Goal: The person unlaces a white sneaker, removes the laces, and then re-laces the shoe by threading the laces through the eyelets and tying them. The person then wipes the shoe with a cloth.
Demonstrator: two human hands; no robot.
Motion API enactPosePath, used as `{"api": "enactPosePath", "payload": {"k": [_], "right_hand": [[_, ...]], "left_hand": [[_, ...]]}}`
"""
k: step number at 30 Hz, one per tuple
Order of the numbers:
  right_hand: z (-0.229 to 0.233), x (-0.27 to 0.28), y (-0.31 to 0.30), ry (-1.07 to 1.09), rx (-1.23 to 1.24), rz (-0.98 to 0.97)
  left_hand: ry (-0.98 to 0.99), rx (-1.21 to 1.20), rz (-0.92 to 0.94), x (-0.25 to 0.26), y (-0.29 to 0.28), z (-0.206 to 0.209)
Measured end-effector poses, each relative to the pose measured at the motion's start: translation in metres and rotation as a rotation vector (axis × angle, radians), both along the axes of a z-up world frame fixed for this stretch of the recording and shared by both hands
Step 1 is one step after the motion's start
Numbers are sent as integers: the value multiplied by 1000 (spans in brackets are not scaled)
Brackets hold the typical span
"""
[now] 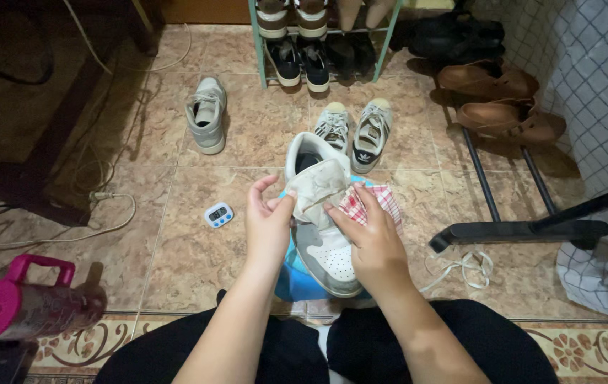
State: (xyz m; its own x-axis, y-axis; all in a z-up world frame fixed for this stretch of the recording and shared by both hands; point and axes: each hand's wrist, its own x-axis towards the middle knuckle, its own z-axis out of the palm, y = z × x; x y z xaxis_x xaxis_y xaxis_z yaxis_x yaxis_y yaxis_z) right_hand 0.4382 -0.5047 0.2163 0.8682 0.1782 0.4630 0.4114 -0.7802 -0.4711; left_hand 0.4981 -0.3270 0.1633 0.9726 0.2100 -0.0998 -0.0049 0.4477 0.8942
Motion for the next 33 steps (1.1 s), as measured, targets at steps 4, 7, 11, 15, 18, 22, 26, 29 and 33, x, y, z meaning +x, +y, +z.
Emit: {"api": "enactPosePath", "payload": {"k": [4, 7, 11, 15, 18, 22, 26, 29, 33], "right_hand": [[-11, -3, -1, -63, 57, 1], [-19, -1, -1, -111, 259, -123], [-26, 1, -1, -148, 272, -135], [-27, 0, 0, -8, 446, -99], [-26, 2, 0, -20, 480, -105], [-25, 7, -5, 38, 371, -53], [-21, 10, -8, -46, 161, -25], [-17, 8, -9, 42, 103, -34], [-10, 8, -11, 66, 302, -9]], "left_hand": [[-97, 125, 37, -14, -3, 15], [-220, 190, 19, -24, -6, 27], [-391, 536, -11, -30, -7, 34], [-498, 902, 190, -30, -1, 34], [-424, 1034, 130, -34, 3, 35], [-774, 1205, 119, -42, 4, 39], [-754, 1460, 226, -39, -2, 44], [-751, 1560, 225, -39, -5, 42], [-714, 1558, 235, -40, -8, 39]]}}
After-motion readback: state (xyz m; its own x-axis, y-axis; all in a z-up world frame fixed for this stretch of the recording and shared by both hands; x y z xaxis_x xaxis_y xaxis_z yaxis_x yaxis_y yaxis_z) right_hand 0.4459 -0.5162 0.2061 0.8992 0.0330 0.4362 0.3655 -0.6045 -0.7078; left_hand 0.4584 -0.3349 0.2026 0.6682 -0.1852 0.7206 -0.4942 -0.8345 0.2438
